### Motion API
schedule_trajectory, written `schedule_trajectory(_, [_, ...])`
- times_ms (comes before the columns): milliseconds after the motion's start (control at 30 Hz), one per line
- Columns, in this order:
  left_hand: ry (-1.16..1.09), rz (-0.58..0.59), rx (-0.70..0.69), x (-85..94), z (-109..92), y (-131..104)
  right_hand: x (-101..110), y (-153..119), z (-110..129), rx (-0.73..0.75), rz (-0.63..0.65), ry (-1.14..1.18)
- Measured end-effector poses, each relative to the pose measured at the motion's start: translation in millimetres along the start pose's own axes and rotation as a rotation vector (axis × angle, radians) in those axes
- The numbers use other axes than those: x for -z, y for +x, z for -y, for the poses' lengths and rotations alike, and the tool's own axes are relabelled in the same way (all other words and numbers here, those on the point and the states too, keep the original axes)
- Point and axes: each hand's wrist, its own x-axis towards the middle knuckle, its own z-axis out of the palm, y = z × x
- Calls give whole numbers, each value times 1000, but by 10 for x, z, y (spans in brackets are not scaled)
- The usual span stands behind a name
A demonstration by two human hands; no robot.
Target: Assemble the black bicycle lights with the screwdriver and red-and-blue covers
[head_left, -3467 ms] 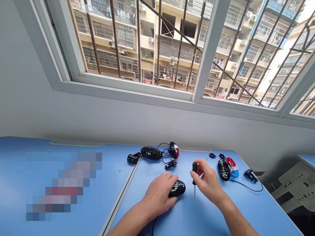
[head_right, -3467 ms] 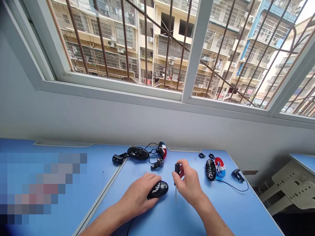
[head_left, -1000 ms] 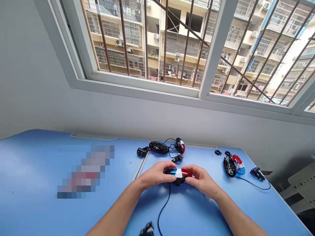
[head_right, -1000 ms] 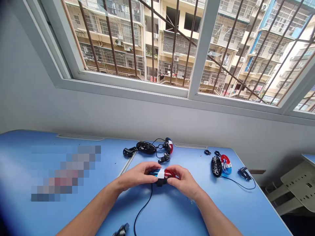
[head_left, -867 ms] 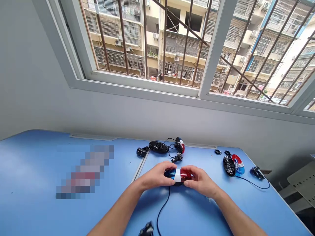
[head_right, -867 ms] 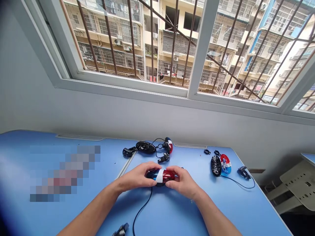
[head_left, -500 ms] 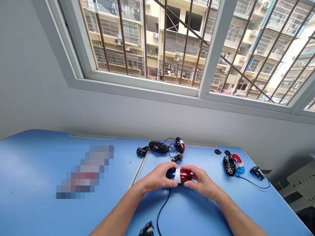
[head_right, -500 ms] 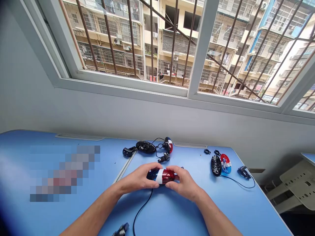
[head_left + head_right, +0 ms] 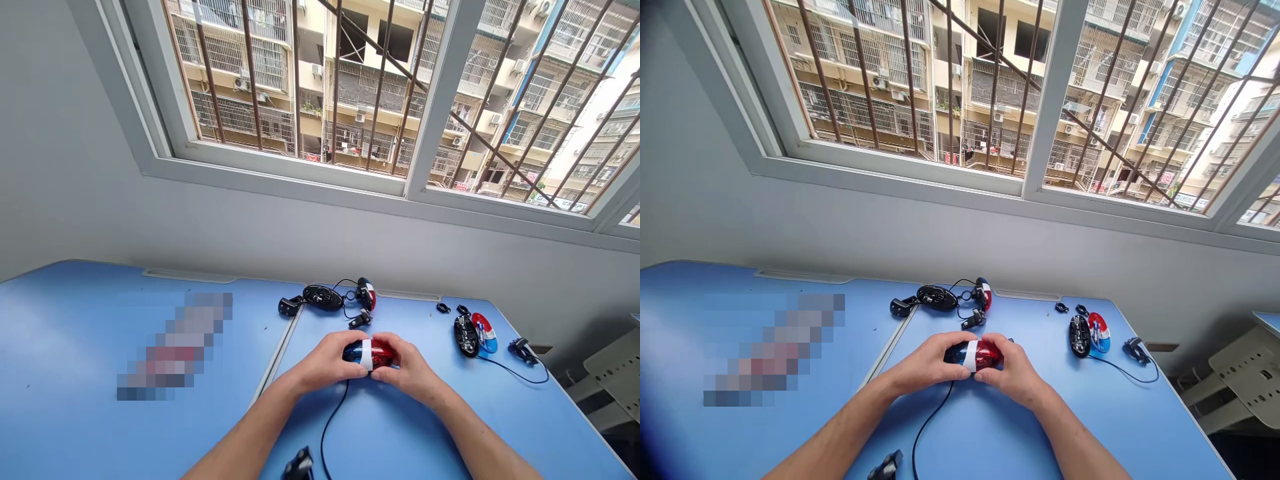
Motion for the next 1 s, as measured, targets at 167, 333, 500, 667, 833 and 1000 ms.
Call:
schedule_trajectory(167, [-51,2,6,0,37,13,-1,3,-35,-21,-18,33])
schedule_trajectory(333, [-74,6,8,6,37,14,2,-3,-26,-43,-21,0])
schedule_trajectory(500, [-62,6,19,22,13,7,-7,-7,-7,-49,-24,2])
schedule_trajectory(667, [-64,18,10,36,16,5,-10,-10,-2,-45,-34,33])
schedule_trajectory(833, [-85,4,-19,29,19,0,1,-7,21,-78,-19,70])
schedule_trajectory(1000, [-110,0,-3,20,48,15,11,4,9,-79,-22,142])
